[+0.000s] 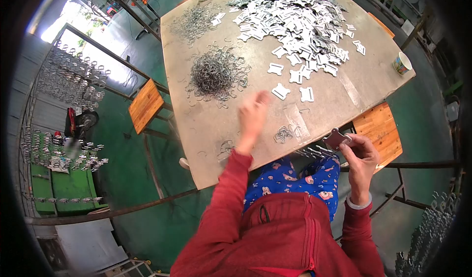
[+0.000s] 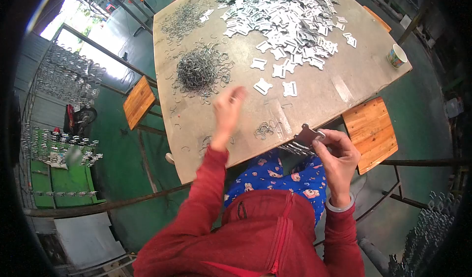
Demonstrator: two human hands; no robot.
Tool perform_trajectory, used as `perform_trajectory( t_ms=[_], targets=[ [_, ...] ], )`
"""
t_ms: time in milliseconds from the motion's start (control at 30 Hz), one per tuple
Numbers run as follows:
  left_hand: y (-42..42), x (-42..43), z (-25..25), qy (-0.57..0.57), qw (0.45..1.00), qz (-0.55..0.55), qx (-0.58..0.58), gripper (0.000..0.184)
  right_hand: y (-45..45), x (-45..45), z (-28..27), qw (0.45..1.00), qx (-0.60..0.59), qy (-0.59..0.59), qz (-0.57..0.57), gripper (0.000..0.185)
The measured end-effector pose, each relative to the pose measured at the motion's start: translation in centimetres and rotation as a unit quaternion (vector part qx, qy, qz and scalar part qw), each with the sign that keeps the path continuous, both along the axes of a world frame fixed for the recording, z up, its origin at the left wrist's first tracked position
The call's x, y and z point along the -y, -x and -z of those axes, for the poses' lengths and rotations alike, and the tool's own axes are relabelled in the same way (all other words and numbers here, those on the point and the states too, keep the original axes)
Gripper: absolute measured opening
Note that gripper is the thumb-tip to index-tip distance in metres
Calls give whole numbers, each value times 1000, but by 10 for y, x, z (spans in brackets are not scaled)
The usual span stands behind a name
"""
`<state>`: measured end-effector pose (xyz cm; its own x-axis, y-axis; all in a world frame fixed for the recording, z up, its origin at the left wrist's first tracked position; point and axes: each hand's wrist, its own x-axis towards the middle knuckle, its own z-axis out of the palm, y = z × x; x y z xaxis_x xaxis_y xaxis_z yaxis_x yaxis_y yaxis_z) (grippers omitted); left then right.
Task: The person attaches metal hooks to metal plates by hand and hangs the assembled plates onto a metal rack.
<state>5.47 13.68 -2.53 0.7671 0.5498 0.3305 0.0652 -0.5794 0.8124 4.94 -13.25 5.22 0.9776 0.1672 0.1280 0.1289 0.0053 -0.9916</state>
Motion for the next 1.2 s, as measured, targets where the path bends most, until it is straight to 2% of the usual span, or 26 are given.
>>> perform_trajectory(
  t_ms=[67,167,200,300,367,467,500,567,633,700,767,867,1200],
  targets=[
    [-28,-72,38,-119,991,-58,-15,23,-1,-1,3,1000,-6,2,-2,19],
    [-46,-112,70,-260,942,-105,-185,19,-4,-1,2,999,-18,31,22,19],
    [-48,-116,81,-278,946,-111,-126,17,-6,0,0,997,-3,70,37,19],
    [-43,-101,62,-298,934,-65,-184,14,-10,5,2,1000,-6,4,16,17],
    [-43,-99,71,-252,958,-87,-107,17,-11,6,0,1000,-10,7,13,17],
    [-32,-65,44,-33,998,-35,-39,22,-9,10,5,1000,-19,-7,14,24],
    [-28,-50,34,53,998,23,-18,22,-9,11,6,999,-25,-22,16,22],
    [-17,-12,13,221,966,135,25,24,-9,12,8,998,-32,-51,18,19],
    [-6,29,-8,340,915,216,28,26,-9,16,18,998,-30,-53,23,18],
    [8,68,-36,422,868,262,-1,19,-11,19,27,998,-31,-48,31,17],
    [15,92,-51,474,819,323,-1,17,-8,21,26,997,-50,-47,23,16],
    [14,115,-67,496,789,363,7,13,-6,23,35,996,-40,-81,15,16],
    [7,138,-66,486,812,322,9,12,5,31,33,997,-1,-73,39,16]
  ],
)
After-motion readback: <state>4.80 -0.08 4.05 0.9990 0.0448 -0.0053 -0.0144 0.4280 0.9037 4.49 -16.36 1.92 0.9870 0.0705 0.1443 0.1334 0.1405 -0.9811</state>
